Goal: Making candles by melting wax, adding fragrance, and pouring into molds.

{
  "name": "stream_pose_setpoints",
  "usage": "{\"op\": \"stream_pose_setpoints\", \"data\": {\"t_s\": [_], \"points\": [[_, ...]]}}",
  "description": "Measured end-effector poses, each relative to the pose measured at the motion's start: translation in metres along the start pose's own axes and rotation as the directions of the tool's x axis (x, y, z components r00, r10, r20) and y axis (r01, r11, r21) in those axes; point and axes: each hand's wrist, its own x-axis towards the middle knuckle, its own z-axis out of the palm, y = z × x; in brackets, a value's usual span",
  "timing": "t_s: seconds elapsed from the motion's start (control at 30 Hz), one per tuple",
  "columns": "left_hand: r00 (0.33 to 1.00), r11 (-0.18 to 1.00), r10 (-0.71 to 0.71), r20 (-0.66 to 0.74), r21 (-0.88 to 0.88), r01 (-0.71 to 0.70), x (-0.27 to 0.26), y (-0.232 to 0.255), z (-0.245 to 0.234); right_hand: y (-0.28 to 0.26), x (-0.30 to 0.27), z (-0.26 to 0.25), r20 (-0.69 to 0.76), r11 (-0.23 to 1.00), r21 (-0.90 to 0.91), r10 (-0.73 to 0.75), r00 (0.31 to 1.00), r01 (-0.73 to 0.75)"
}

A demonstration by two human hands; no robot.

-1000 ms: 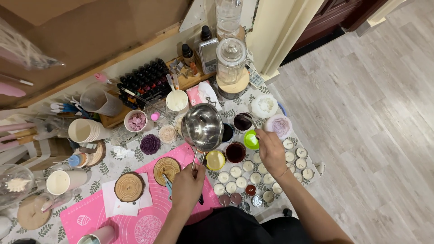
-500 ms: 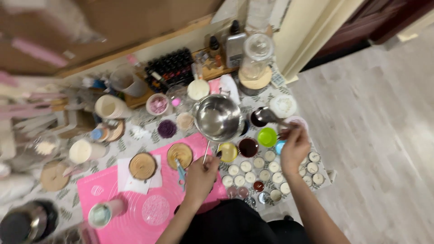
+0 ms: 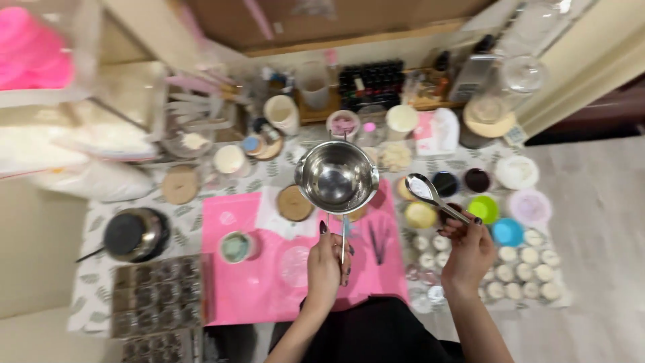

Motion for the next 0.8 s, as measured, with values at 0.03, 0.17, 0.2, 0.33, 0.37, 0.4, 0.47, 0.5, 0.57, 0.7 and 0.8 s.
{"op": "stream_pose_setpoints", "data": {"t_s": [0.03, 0.17, 0.2, 0.33, 0.37, 0.4, 0.47, 0.5, 0.57, 0.7, 0.8], "points": [[1.0, 1.0, 0.009, -0.004, 0.003, -0.009, 0.003, -0.004, -0.017, 0.01, -0.01, 0.008, 0.005, 1.0, 0.009, 0.0, 1.0, 0.0], [0.997, 0.997, 0.045, -0.062, -0.062, -0.049, 0.022, -0.03, -0.092, 0.048, -0.057, 0.028, -0.023, 0.999, 0.046, -0.019, 1.0, 0.02], [0.996, 0.995, 0.056, -0.063, -0.079, -0.061, 0.028, -0.039, -0.112, 0.057, -0.069, 0.031, -0.049, 0.998, 0.057, -0.024, 0.998, 0.027], [0.993, 0.994, 0.108, 0.054, 0.011, -0.109, 0.036, -0.033, -0.148, 0.061, -0.133, 0.062, -0.079, 0.996, 0.074, -0.043, 0.996, 0.049], [0.997, 0.998, 0.056, 0.056, 0.03, -0.058, 0.035, -0.024, -0.151, 0.064, -0.147, 0.069, -0.086, 0.996, 0.081, -0.024, 0.996, 0.031], [0.998, 0.999, -0.003, 0.06, 0.047, 0.0, 0.032, -0.018, -0.15, 0.065, -0.16, 0.072, -0.097, 0.997, 0.081, -0.006, 0.995, 0.014], [0.997, 0.997, -0.008, 0.083, 0.071, 0.002, 0.04, -0.025, -0.153, 0.064, -0.177, 0.07, -0.105, 0.997, 0.07, -0.011, 0.994, 0.019], [0.996, 0.996, -0.015, 0.086, 0.093, 0.006, 0.044, -0.03, -0.153, 0.063, -0.184, 0.068, -0.101, 0.998, 0.057, -0.002, 0.995, 0.008], [0.995, 0.997, -0.001, 0.099, 0.077, -0.007, 0.052, -0.039, -0.158, 0.055, -0.194, 0.073, -0.098, 0.999, 0.039, -0.02, 0.995, 0.024], [0.994, 0.993, -0.059, 0.092, 0.105, 0.049, 0.058, -0.038, -0.16, 0.034, -0.2, 0.081, -0.075, 0.997, -0.04, -0.063, 0.995, 0.06], [0.998, 0.967, 0.046, 0.034, 0.248, -0.053, 0.049, -0.036, -0.162, 0.031, -0.192, 0.087, -0.053, 0.995, -0.082, -0.064, 0.997, 0.059]]}}
